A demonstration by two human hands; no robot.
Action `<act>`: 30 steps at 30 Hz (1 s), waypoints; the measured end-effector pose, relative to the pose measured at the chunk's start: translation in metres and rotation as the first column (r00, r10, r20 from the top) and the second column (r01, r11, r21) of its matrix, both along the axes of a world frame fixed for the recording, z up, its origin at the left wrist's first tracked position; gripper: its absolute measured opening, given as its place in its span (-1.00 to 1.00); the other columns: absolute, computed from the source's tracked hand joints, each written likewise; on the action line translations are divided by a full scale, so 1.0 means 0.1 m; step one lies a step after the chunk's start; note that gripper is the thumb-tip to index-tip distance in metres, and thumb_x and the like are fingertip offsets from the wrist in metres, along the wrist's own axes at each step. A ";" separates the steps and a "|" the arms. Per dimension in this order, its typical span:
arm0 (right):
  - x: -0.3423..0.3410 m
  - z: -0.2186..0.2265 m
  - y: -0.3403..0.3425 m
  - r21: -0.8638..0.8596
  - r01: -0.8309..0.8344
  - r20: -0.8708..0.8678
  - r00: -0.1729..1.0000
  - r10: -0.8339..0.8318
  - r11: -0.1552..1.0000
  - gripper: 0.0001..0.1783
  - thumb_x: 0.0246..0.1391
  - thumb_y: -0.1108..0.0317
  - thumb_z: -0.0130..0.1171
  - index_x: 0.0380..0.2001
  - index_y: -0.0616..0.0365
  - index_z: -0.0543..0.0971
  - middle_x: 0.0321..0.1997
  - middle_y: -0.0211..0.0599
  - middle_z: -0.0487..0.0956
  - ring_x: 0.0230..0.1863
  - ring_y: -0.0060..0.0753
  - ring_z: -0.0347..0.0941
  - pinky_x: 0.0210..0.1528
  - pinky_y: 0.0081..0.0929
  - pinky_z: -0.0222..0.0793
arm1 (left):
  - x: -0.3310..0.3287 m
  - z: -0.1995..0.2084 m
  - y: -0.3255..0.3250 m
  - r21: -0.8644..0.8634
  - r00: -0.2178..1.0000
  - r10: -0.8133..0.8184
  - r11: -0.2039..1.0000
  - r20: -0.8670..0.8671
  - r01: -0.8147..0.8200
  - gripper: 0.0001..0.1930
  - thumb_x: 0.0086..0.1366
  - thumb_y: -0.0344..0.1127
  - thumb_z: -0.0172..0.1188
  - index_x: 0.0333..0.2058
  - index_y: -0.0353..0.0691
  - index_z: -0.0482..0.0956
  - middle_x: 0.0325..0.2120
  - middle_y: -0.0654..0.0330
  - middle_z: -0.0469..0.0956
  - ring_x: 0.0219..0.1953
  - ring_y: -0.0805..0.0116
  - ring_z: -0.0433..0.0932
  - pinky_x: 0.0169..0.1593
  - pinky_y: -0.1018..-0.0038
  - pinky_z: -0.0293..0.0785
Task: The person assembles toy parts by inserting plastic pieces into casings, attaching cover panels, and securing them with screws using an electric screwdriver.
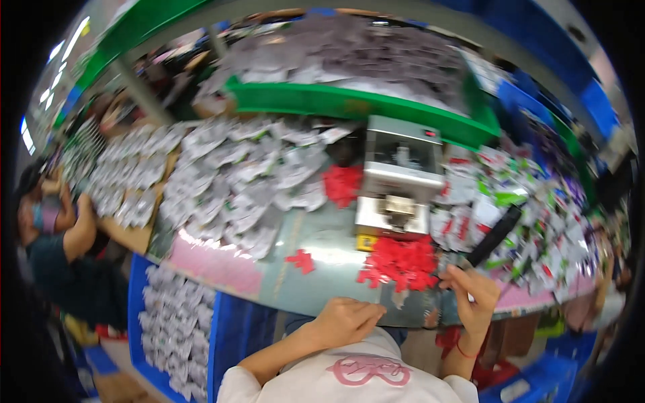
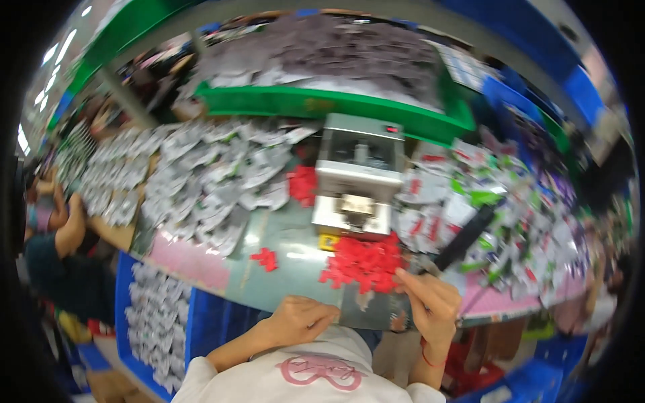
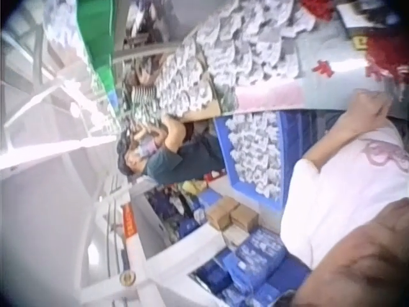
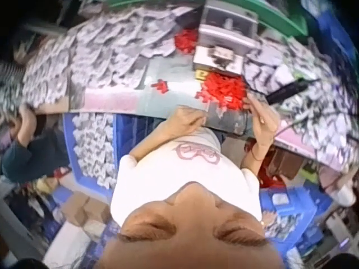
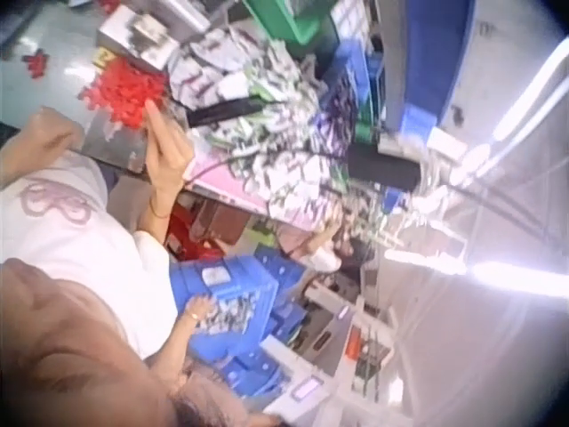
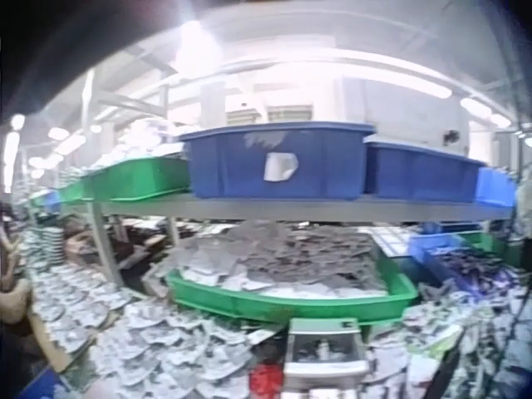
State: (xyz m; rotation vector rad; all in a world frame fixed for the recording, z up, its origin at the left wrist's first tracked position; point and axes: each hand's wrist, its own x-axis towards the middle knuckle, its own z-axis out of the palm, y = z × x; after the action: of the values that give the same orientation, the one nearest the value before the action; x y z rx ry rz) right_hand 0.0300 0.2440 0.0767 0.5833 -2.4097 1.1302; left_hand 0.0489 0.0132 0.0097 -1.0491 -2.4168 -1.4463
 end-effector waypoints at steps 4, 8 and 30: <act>-0.19 -0.13 -0.19 0.062 -0.073 0.055 0.996 0.070 0.995 -0.61 -0.33 0.73 0.09 -0.30 0.24 0.57 -0.54 -0.19 0.55 -0.57 -0.36 0.47 -0.52 -0.55 0.33 | 0.04 0.00 -0.35 -0.029 0.927 0.311 0.949 0.209 -0.312 -0.92 0.05 -0.51 0.09 -0.42 -0.25 0.49 -0.61 0.13 0.51 -0.65 0.23 0.50 -0.53 0.42 0.42; -0.38 -0.18 -0.43 0.097 -0.169 0.049 0.985 0.165 0.981 -0.63 -0.33 0.73 0.07 -0.32 0.25 0.56 -0.51 -0.17 0.55 -0.55 -0.30 0.47 -0.50 -0.53 0.34 | -0.04 -0.04 -0.68 -0.081 0.835 0.481 0.875 0.267 -0.477 -0.92 0.08 -0.50 0.08 -0.40 -0.26 0.48 -0.58 0.11 0.51 -0.62 0.26 0.51 -0.51 0.44 0.43; -0.57 -0.15 -0.97 0.099 -0.110 -0.049 0.992 0.115 0.989 -0.80 -0.42 0.63 0.26 -0.57 0.26 0.51 -0.57 -0.25 0.45 -0.54 -0.31 0.37 -0.51 -0.51 0.26 | -0.57 -0.17 -1.73 -0.180 0.537 0.791 0.506 -0.293 -0.844 -0.87 -0.11 -0.47 0.25 -0.50 -0.17 0.53 -0.50 0.26 0.46 -0.49 0.32 0.48 -0.49 0.47 0.39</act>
State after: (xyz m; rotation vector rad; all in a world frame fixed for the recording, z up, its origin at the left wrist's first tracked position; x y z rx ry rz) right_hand -0.0266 0.1468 0.0617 0.7802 -2.4206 1.0326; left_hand -0.0083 -0.1598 -0.0071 0.0722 -2.4508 -0.6117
